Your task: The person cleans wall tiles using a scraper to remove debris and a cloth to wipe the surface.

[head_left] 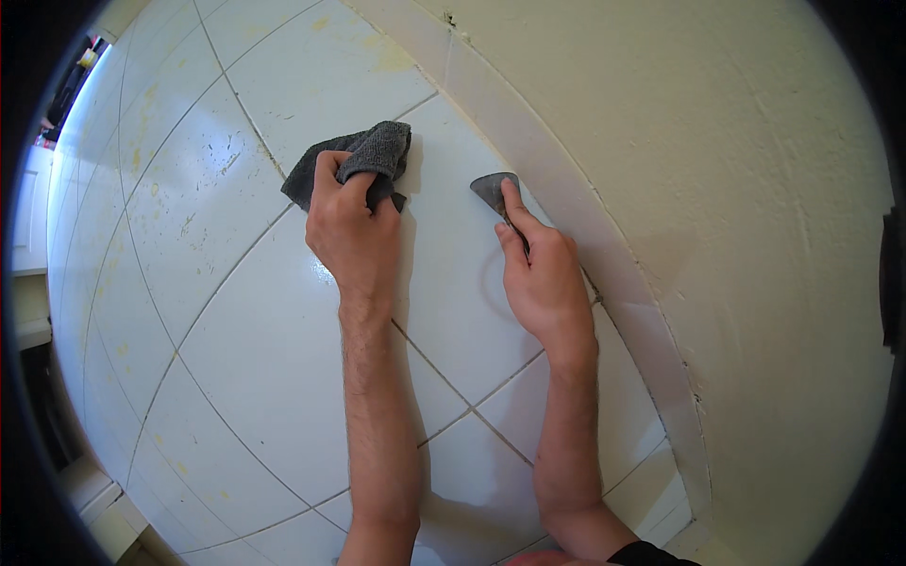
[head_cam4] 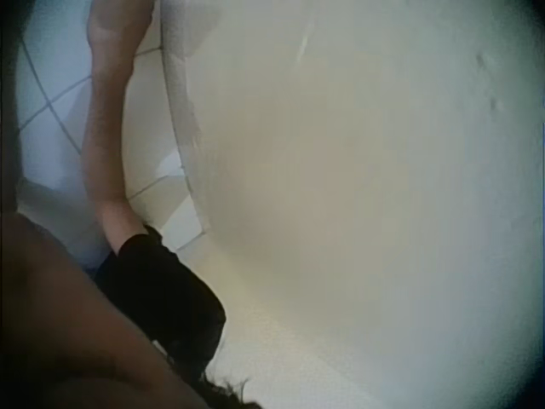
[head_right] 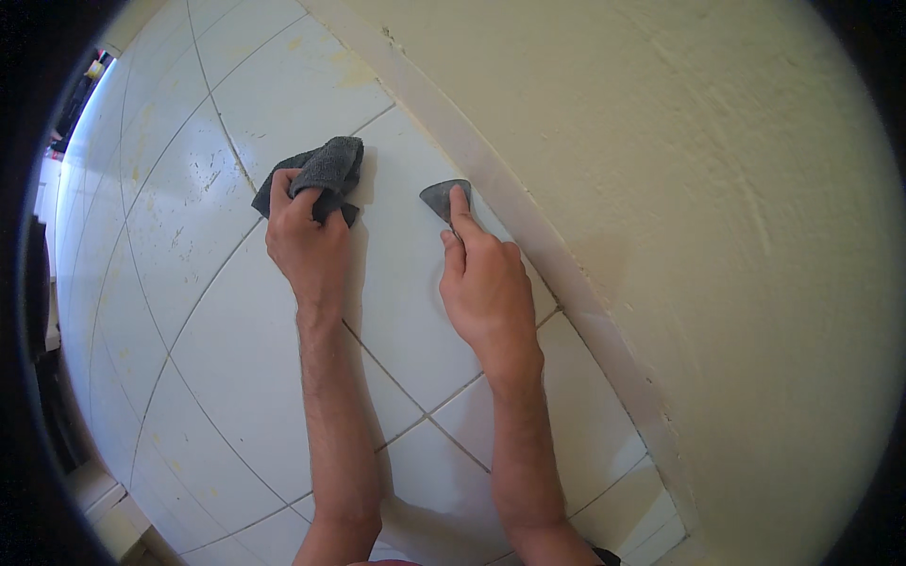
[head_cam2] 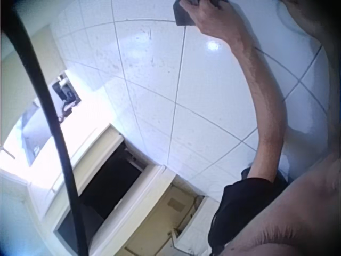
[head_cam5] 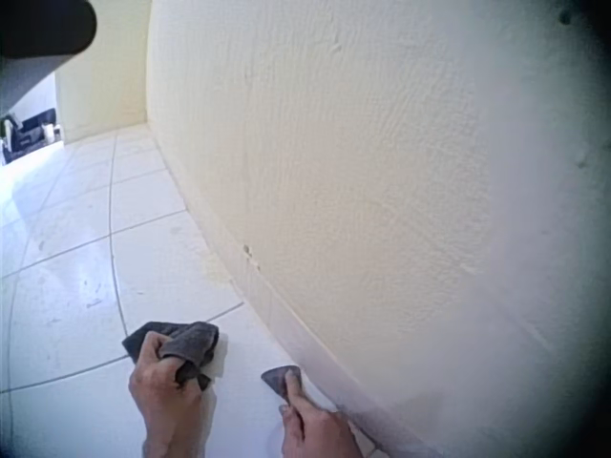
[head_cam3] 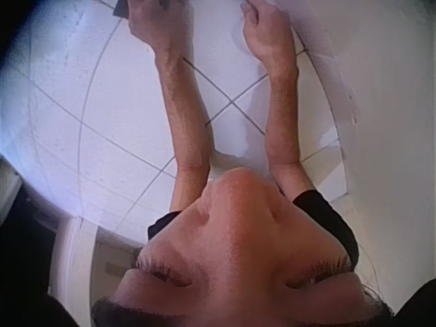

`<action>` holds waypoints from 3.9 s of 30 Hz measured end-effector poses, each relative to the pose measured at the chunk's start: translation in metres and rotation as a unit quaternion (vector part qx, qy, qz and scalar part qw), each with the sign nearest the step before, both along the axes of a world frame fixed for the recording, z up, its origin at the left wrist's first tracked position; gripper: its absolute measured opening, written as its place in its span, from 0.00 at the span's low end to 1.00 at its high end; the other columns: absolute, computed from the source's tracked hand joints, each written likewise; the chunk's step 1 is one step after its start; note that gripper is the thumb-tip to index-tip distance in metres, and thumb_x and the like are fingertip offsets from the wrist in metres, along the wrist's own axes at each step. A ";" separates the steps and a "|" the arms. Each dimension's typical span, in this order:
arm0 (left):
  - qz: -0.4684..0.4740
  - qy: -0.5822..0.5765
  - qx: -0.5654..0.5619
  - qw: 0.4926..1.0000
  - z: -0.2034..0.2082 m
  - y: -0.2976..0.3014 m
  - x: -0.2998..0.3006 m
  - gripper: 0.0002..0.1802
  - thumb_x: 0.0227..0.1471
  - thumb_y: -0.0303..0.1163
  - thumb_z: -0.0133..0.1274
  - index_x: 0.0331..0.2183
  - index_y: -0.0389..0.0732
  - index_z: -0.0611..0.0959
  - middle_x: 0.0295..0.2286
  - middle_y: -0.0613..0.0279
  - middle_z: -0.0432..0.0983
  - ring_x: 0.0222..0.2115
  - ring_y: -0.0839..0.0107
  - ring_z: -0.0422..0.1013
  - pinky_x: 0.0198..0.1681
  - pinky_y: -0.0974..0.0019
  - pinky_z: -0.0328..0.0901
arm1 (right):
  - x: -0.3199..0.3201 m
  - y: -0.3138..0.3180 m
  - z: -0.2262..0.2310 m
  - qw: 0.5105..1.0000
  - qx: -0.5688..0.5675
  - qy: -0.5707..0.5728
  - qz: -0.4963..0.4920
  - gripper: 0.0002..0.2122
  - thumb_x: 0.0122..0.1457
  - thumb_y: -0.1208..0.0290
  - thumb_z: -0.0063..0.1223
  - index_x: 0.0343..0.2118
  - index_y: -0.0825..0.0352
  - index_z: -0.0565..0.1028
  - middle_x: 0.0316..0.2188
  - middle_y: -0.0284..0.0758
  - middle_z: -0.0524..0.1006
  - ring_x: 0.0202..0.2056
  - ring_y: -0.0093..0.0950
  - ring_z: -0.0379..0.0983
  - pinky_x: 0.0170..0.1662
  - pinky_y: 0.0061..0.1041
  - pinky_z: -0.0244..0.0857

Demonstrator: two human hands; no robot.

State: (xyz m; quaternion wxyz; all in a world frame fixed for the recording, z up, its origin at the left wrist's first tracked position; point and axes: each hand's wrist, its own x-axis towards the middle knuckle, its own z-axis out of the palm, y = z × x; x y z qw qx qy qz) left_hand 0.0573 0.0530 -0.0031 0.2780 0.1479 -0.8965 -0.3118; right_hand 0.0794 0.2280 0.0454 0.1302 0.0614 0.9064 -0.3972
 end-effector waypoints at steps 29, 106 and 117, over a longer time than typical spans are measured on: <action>0.001 0.012 -0.033 0.999 -0.003 0.001 -0.002 0.13 0.40 0.17 0.57 0.31 0.40 0.87 0.37 0.66 0.76 0.33 0.59 0.75 0.33 0.56 0.70 | -0.002 0.003 -0.010 0.999 -0.031 0.016 -0.010 0.20 0.68 0.67 0.49 0.62 0.61 0.73 0.27 0.54 0.76 0.28 0.50 0.73 0.38 0.40 0.68; 0.000 0.011 -0.004 1.000 -0.001 -0.001 -0.002 0.12 0.39 0.16 0.58 0.30 0.39 0.86 0.36 0.66 0.75 0.31 0.61 0.75 0.30 0.57 0.69 | -0.021 -0.002 0.032 0.995 0.061 -0.058 0.059 0.21 0.71 0.66 0.45 0.63 0.67 0.70 0.40 0.55 0.80 0.42 0.50 0.77 0.49 0.45 0.67; -0.005 0.012 0.010 1.000 -0.002 -0.004 -0.002 0.12 0.38 0.16 0.57 0.29 0.39 0.86 0.36 0.67 0.75 0.32 0.61 0.75 0.30 0.58 0.69 | -0.026 -0.004 0.038 0.990 0.054 -0.111 0.063 0.21 0.71 0.66 0.44 0.64 0.66 0.69 0.34 0.55 0.80 0.37 0.49 0.78 0.45 0.45 0.67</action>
